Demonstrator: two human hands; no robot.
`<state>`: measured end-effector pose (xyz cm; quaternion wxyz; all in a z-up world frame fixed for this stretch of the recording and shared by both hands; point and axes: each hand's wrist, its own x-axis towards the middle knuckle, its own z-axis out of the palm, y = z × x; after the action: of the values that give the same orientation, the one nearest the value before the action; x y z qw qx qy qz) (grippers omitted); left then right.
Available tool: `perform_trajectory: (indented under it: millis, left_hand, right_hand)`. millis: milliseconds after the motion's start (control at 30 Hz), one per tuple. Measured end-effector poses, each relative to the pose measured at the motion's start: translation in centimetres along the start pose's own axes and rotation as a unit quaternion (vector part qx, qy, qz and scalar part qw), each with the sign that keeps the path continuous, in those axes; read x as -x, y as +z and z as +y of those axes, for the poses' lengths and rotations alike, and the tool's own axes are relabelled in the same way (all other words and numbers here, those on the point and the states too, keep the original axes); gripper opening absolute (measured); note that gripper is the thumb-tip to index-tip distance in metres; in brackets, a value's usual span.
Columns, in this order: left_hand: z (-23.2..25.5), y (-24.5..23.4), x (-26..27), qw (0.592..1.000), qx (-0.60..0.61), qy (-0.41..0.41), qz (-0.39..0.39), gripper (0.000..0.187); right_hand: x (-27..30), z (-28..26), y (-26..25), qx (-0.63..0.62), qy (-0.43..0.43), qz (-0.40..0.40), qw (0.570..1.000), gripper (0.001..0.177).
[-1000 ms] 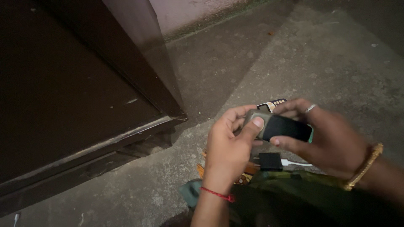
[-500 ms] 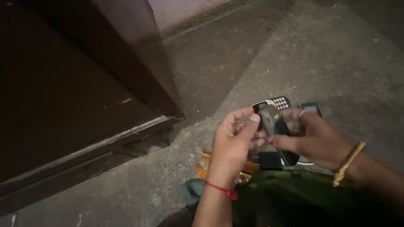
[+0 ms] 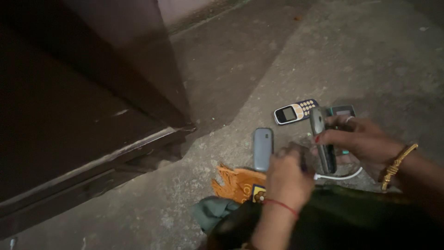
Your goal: The person removes the back cover and battery from a feature phone, then inserts a new battery and replaces the cover. The task is repeated with a second phone.
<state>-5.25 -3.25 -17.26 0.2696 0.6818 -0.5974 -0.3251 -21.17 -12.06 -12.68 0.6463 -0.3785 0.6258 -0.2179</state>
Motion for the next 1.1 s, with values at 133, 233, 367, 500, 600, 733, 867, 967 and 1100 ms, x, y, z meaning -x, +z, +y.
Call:
perform_trajectory:
  millis: [133, 233, 367, 500, 600, 733, 867, 967, 1100]
  left_hand:
    - [0.9, 4.5, 0.7, 0.947, -0.217, 0.22, 0.091, 0.048]
    - [1.0, 7.5, 0.8, 0.932, -0.285, 0.211, 0.07, 0.04]
    - [1.5, 9.1, 0.1, 0.935, -0.295, 0.198, 0.019, 0.028]
    - [2.4, 8.6, -0.2, 0.943, -0.268, 0.198, 0.011, 0.031]
    - [3.0, 6.1, -0.1, 0.964, -0.16, 0.2, 0.074, 0.043]
    - [3.3, 1.0, 0.1, 0.994, -0.066, 0.088, -0.009, 0.022]
    - [4.2, -2.9, 0.4, 0.996, 0.065, 0.032, 0.054, 0.02]
    - [5.2, -4.2, 0.7, 0.985, 0.16, 0.015, 0.058, 0.018]
    - [5.9, -5.1, 1.2, 0.97, 0.237, 0.015, 0.046, 0.015]
  right_hand:
    - [-0.6, 0.3, -1.2, 0.002, -0.007, 0.013, 1.0, 0.039]
    - [-0.9, 0.4, -1.8, 0.006, -0.013, 0.038, 0.999, 0.034]
    - [-0.5, -0.6, -2.3, -0.017, -0.01, 0.051, 0.999, 0.029]
    - [0.3, -1.4, -2.7, -0.042, -0.035, 0.037, 0.998, 0.031]
    - [0.9, -2.2, -3.2, -0.089, -0.036, 0.015, 0.995, 0.028]
    - [2.6, -3.4, -3.9, -0.157, -0.148, -0.03, 0.976, 0.024]
    - [5.0, -4.5, -4.3, -0.222, -0.163, -0.027, 0.961, 0.025]
    - [6.0, -4.6, -4.1, -0.252, -0.178, -0.067, 0.949, 0.026]
    - [6.4, -4.1, -4.0, -0.223, -0.106, -0.043, 0.968, 0.037]
